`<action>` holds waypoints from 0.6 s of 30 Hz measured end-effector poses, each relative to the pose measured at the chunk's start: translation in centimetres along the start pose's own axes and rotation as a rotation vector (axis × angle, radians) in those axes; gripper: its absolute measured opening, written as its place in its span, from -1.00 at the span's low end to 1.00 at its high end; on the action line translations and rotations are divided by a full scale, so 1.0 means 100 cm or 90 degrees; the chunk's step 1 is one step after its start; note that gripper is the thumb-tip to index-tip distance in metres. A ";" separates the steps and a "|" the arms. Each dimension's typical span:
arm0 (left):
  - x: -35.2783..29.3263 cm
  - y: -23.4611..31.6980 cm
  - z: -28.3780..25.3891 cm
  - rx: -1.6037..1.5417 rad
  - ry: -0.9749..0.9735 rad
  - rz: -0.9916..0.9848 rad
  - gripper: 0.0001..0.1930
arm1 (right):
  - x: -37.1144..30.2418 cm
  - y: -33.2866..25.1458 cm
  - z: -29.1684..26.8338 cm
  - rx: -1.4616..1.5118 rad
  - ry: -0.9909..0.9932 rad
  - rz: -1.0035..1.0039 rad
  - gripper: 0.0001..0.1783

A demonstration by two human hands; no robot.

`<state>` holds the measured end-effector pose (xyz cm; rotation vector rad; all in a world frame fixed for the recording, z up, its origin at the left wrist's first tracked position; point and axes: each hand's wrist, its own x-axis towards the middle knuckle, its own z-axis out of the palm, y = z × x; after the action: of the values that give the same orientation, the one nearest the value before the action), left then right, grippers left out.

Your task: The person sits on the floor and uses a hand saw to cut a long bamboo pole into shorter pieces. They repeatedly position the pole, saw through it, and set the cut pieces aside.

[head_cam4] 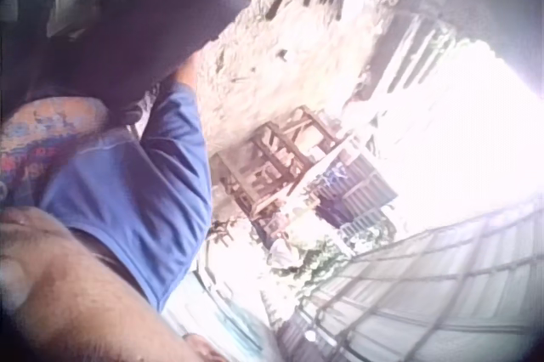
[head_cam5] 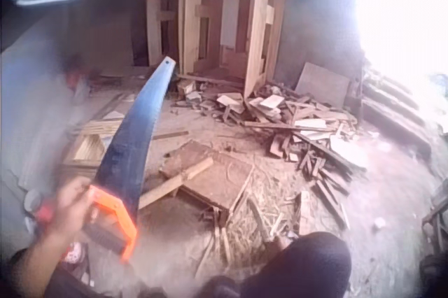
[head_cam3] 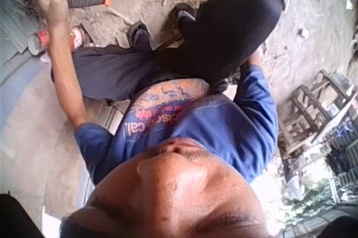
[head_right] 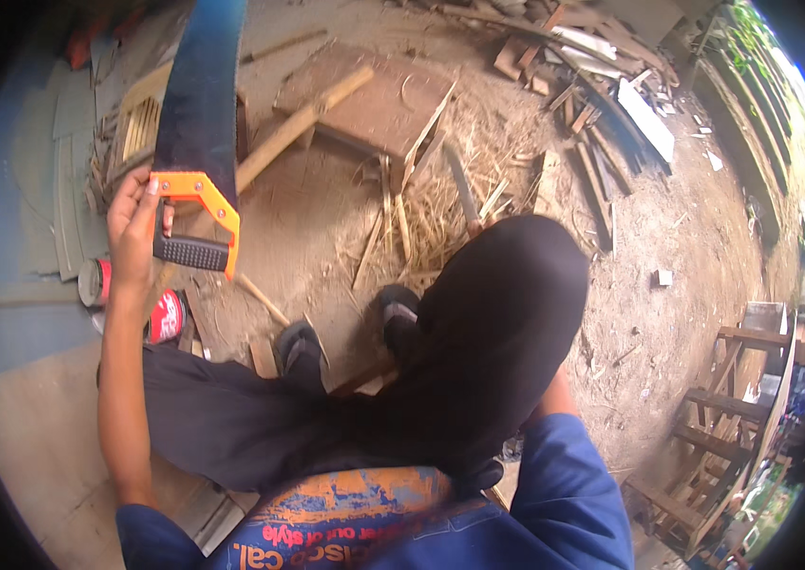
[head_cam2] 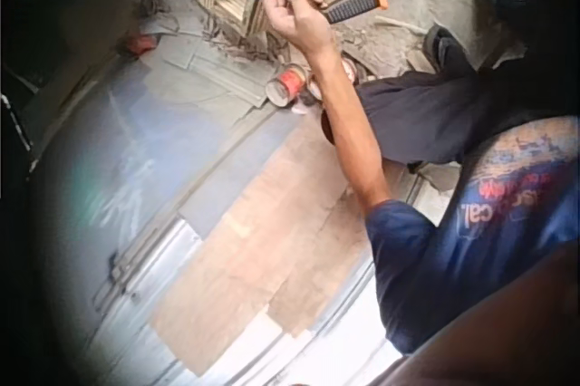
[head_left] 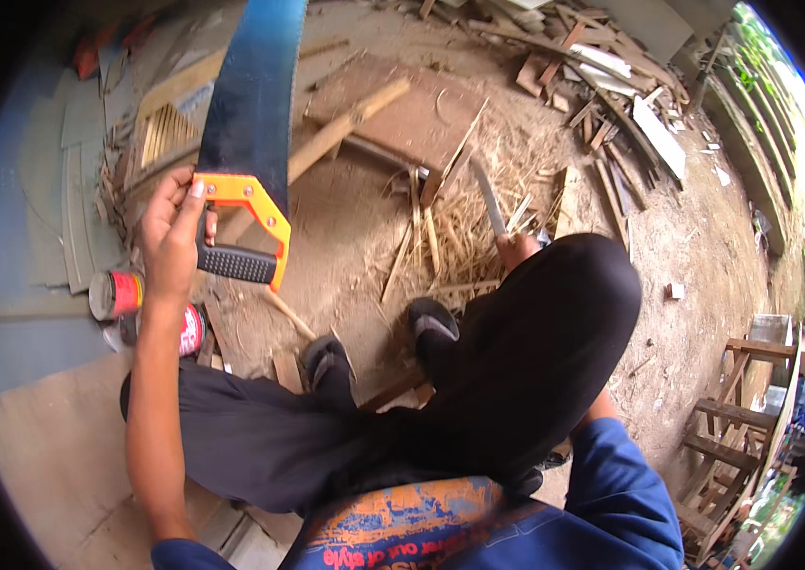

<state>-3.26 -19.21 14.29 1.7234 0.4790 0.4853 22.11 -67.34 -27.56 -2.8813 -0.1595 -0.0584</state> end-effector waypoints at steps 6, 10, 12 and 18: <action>0.018 0.008 -0.002 -0.003 -0.029 0.009 -0.72 | 0.172 -0.073 -0.166 -0.045 -0.235 -0.449 -0.73; 0.052 0.022 0.022 -0.068 -0.034 0.083 -0.71 | 0.196 -0.204 -0.311 0.135 0.048 -0.480 -0.68; 0.063 0.024 0.039 -0.107 -0.022 0.103 -0.72 | 0.156 -0.267 -0.364 0.313 -0.017 -0.395 -0.61; 0.079 0.016 0.080 -0.121 0.002 0.095 -0.82 | -0.030 -0.376 -0.353 0.397 -0.101 -0.703 -0.33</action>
<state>7.82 -21.58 14.80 1.5807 0.2973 0.6216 13.96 -40.47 15.77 -1.8695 -1.4568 0.0194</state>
